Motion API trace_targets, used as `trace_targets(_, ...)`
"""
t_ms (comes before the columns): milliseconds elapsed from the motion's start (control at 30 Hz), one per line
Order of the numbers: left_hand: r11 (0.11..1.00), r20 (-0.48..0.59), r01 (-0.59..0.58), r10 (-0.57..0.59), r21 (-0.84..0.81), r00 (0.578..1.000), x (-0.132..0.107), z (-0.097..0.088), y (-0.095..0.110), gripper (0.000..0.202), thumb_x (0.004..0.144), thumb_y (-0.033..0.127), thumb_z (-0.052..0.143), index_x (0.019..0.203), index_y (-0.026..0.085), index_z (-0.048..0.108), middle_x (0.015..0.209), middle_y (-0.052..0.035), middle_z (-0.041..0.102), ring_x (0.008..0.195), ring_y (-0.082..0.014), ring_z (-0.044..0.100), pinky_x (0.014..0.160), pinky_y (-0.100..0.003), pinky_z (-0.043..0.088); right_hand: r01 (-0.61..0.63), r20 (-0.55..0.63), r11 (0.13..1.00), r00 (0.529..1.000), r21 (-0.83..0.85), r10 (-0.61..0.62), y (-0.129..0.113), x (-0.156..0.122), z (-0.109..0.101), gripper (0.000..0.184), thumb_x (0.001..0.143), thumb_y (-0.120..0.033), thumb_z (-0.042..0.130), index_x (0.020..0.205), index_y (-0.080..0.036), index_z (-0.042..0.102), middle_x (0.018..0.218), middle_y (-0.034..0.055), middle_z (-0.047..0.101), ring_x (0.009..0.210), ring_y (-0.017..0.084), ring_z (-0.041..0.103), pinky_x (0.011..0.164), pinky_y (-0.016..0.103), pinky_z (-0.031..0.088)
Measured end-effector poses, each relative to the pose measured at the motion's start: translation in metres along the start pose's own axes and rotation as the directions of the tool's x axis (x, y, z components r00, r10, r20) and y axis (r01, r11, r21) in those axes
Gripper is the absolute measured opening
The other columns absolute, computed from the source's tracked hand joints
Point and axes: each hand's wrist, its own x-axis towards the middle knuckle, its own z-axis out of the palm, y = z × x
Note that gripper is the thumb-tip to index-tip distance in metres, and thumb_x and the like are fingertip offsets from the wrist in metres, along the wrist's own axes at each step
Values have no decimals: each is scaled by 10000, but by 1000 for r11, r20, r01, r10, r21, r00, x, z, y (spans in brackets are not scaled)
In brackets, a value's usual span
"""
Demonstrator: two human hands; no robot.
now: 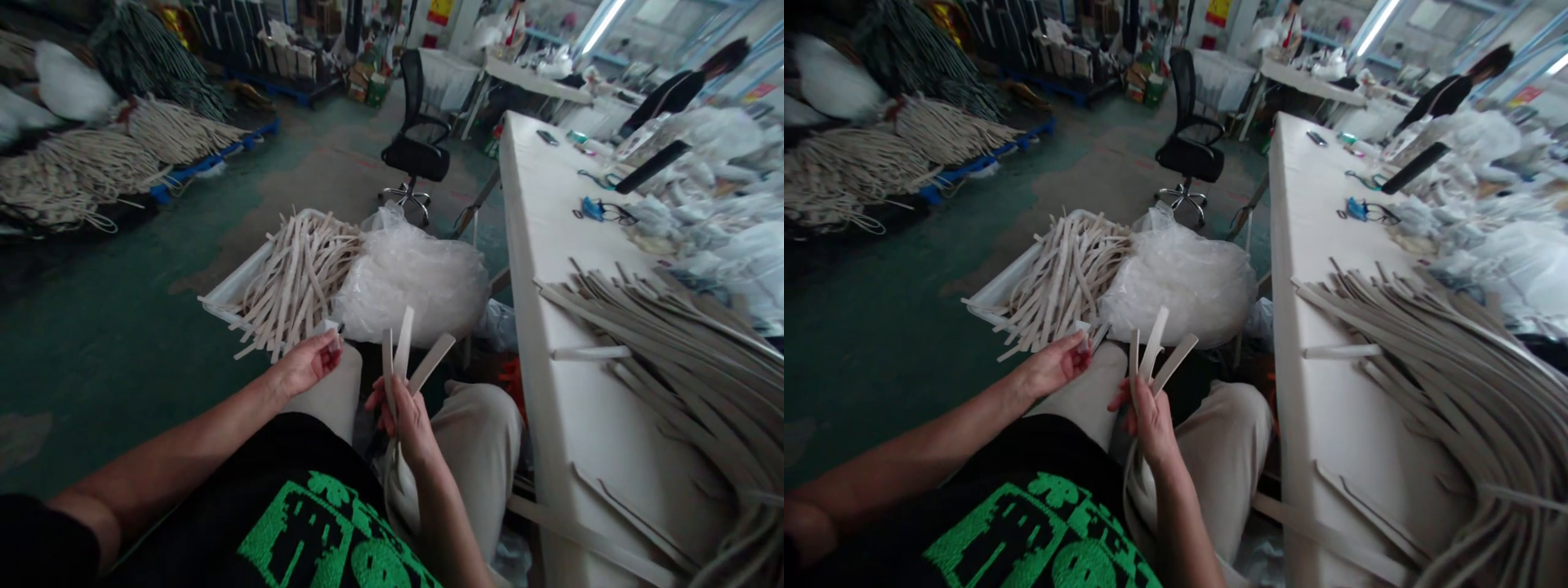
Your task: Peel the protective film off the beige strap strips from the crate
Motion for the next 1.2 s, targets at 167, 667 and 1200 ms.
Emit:
trace_targets(167,993,-30,-64,62,-96,998,0,5,14,160,840,180,814,804,132,665,813,-50,745,616,-113,687,590,-214,588,-86,18,996,996,-40,87,1,-8,7,505,710,-653,775,814,-195,590,550,9,613,372,101,413,361,227,263)
trace_targets(667,996,106,-87,88,-15,990,-4,0,-9,274,710,288,927,809,147,714,801,-29,759,708,-147,709,695,-255,578,-54,-131,952,991,-302,15,13,2,19,316,746,-508,687,657,-216,605,517,9,593,424,136,437,420,258,320)
trace_targets(1200,990,62,-133,130,40,990,-4,-9,-17,298,630,273,970,765,143,738,781,-28,759,677,-121,690,630,-203,563,-62,-159,953,987,-297,15,20,10,20,273,749,-441,709,643,-218,593,505,-3,601,431,137,469,449,262,353)
